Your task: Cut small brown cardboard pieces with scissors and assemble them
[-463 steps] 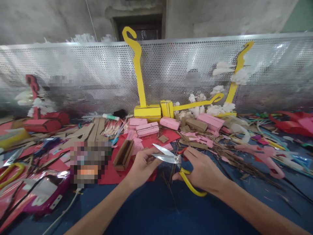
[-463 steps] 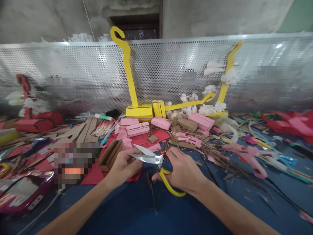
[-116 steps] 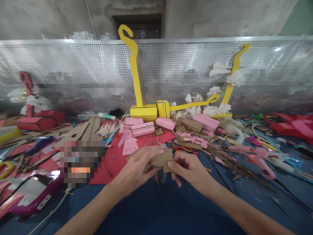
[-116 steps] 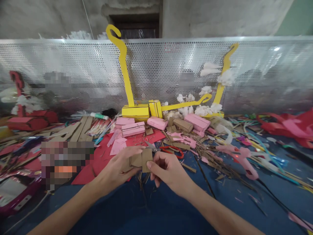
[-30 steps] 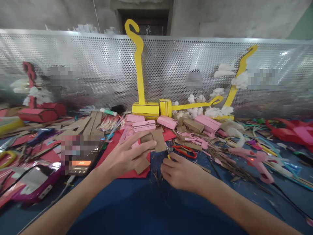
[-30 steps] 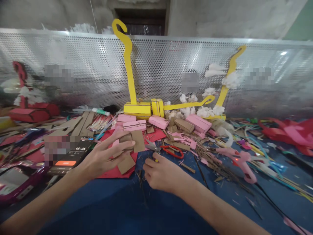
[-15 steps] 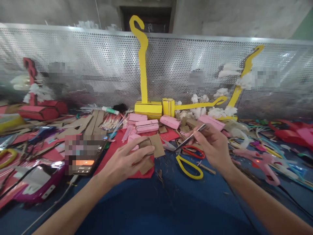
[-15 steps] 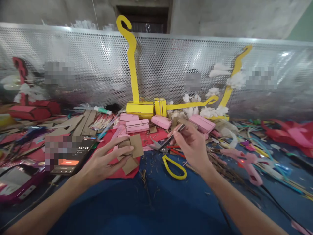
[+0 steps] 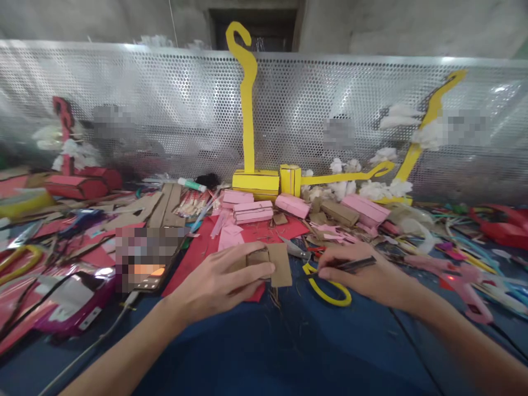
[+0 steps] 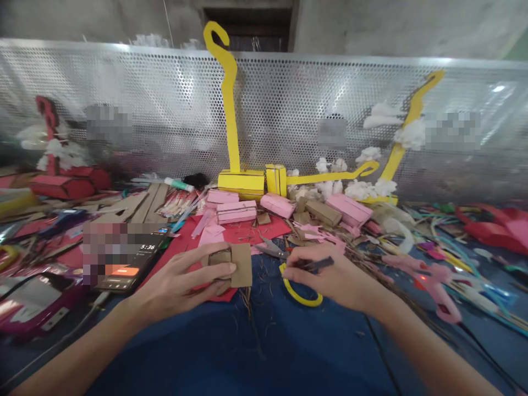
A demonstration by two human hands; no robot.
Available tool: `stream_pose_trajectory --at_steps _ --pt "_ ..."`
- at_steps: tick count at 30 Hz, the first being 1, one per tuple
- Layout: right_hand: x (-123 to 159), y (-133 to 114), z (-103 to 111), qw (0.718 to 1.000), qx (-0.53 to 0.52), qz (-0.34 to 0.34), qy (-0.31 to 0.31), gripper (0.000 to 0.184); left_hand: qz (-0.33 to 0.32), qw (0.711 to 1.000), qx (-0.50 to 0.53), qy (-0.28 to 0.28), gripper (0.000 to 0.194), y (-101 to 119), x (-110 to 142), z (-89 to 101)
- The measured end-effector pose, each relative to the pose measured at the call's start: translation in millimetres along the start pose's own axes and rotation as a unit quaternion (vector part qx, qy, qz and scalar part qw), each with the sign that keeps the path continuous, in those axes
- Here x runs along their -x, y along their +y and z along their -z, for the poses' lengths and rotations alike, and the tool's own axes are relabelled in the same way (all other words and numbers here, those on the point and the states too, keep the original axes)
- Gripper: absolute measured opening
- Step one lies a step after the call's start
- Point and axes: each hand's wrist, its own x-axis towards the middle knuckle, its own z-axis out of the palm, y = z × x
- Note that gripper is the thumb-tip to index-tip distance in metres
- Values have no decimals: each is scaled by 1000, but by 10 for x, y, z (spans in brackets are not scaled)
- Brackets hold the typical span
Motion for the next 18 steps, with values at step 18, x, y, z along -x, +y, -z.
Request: stream_pose_trajectory --at_steps 18 --pt "219 73 -48 996 -71 -56 -14 24 5 1000 7 21 29 3 -9 -10"
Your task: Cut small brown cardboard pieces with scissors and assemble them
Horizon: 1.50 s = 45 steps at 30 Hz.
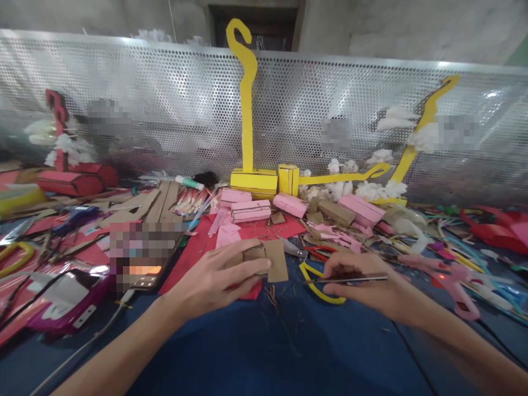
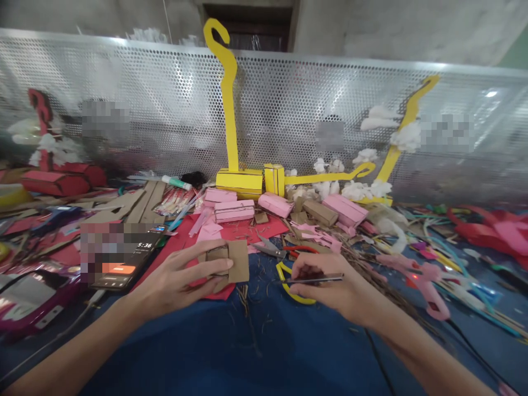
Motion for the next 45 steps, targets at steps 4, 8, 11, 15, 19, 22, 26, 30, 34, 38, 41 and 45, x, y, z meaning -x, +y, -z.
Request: stream_pose_trajectory --at_steps 4,8,11,15,19,22,26,30,34,38,41,45 --pt "-56 19 -21 1000 -5 -6 25 23 8 1000 -14 0 31 -7 10 -11" --pt "-133 69 17 997 -19 -21 66 35 16 1000 -11 -3 31 -13 20 -19" --pt "-169 94 28 996 -10 -11 89 44 20 1000 -5 -2 29 -12 21 -16" --pt "-180 102 -59 993 -49 2 107 49 29 1000 0 2 27 -6 19 -9" --pt "-186 118 -185 985 -124 -15 116 53 20 1000 -10 12 26 -4 25 -8" --pt "-204 146 -243 981 -142 -17 132 53 19 1000 -6 11 29 -2 26 -11" --pt "-205 165 -259 976 -150 16 158 46 25 1000 2 7 28 2 16 -14" --pt "-121 49 -223 954 -207 77 202 24 3 1000 -8 2 29 2 14 -9" --pt "-13 -230 -164 948 -207 127 205 14 -23 999 -17 -34 32 13 7 25" --pt "8 -502 -83 964 -82 186 172 2 -47 998 -8 -46 28 47 -47 79" --pt "-17 -587 -36 961 7 226 157 5 -63 997 -4 -45 26 69 -98 108" --pt "-67 -560 -79 957 -39 184 219 18 -67 997 -7 -41 29 80 -136 123"
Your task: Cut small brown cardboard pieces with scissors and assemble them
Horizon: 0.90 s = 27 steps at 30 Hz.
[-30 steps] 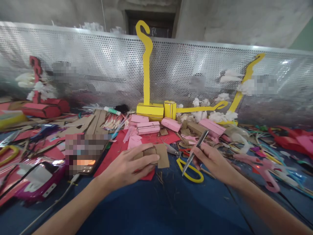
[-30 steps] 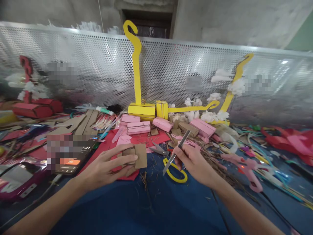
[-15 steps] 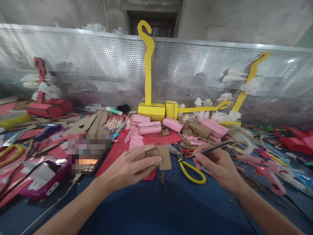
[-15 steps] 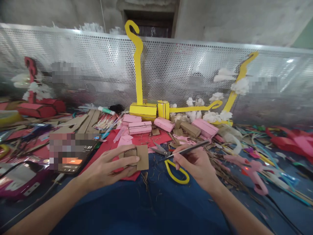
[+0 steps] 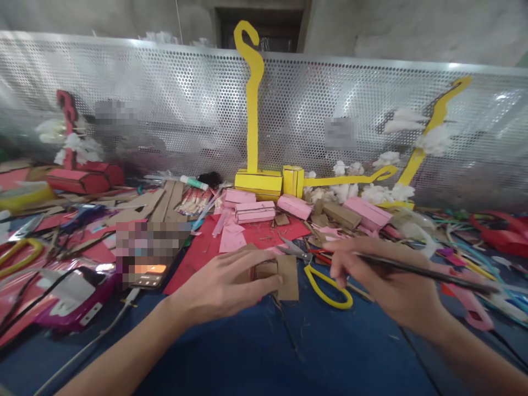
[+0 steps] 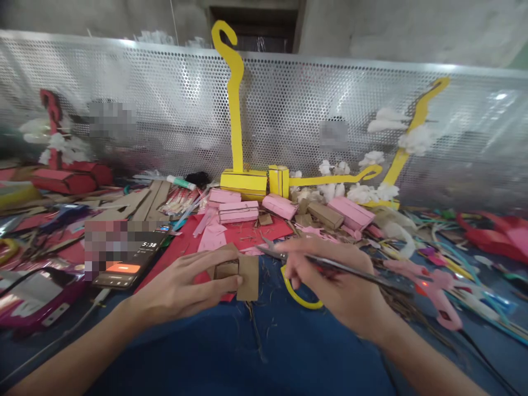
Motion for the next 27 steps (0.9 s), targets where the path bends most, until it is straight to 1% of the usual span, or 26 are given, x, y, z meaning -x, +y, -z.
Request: stream_pose_trajectory --at_steps 2,4,6,8,9,11,14,17,21,27 --pt "8 33 -75 998 -37 -50 23 26 1 1000 -3 1 29 -1 -4 3" --pt "21 53 -175 992 -61 -106 3 34 1 1000 -2 -2 30 -4 -1 3" --pt "49 60 -284 984 -71 -152 -55 36 1 1000 4 -8 30 -7 5 -1" --pt "90 59 -384 975 -68 -171 -124 34 3 1000 13 -13 29 -8 12 -11" --pt "112 59 -426 971 -65 -182 -142 35 4 1000 16 -14 28 -9 17 -16" --pt "152 63 -487 966 -69 -201 -149 38 7 1000 14 -10 29 -8 28 -26" --pt "183 84 -516 968 -72 -210 -118 39 10 1000 -1 3 31 -9 38 -33" --pt "189 106 -500 969 -82 -212 -96 40 3 1000 -1 8 29 -13 32 -31" --pt "208 117 -490 969 -78 -209 -103 42 1 1000 10 4 29 -18 27 -39" --pt "253 134 -539 971 -67 -201 -114 37 10 1000 2 -7 36 -12 61 -52"
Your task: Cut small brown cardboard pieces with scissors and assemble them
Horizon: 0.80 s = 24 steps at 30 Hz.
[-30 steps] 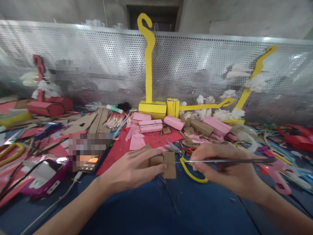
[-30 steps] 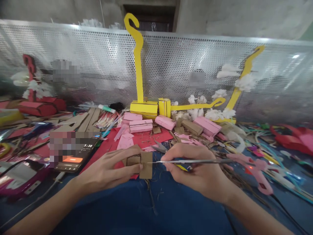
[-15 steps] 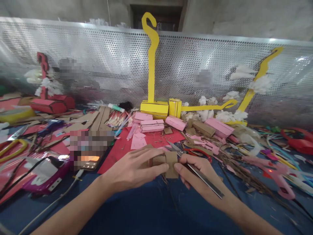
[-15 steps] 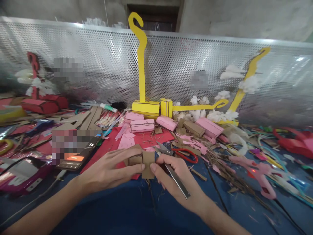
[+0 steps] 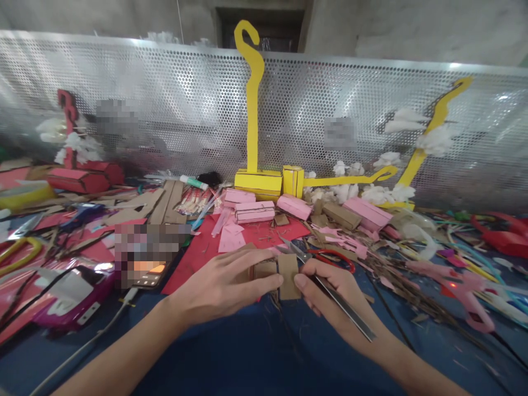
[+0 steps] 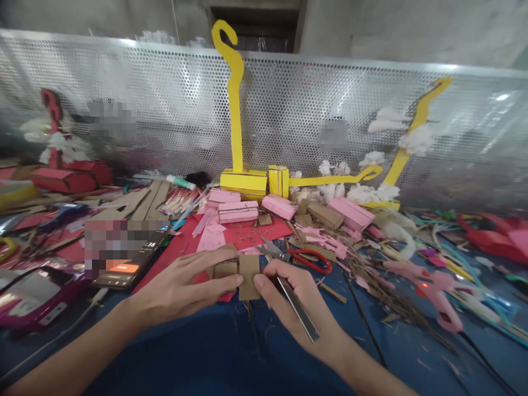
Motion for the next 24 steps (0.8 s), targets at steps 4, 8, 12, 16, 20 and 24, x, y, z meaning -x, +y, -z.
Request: stream_pose_trajectory --at_steps 4,8,12,16,20,24 --pt "-12 -5 -25 1000 0 7 6 39 -4 1000 -5 1 33 1 -8 9" --pt "-14 -24 -37 1000 -2 6 13 40 -8 1000 -5 12 28 -4 -3 1" --pt "-6 -27 -39 1000 -6 -3 22 41 1 1000 -1 9 33 -12 25 -18" --pt "-1 -9 -46 1000 -6 -12 20 41 5 1000 2 1 37 -11 29 -17" --pt "-1 20 -70 1000 -14 -4 12 40 6 1000 2 6 35 -4 18 -6" --pt "26 -1 49 995 -45 59 74 49 5 1000 -3 6 34 -1 14 -5"
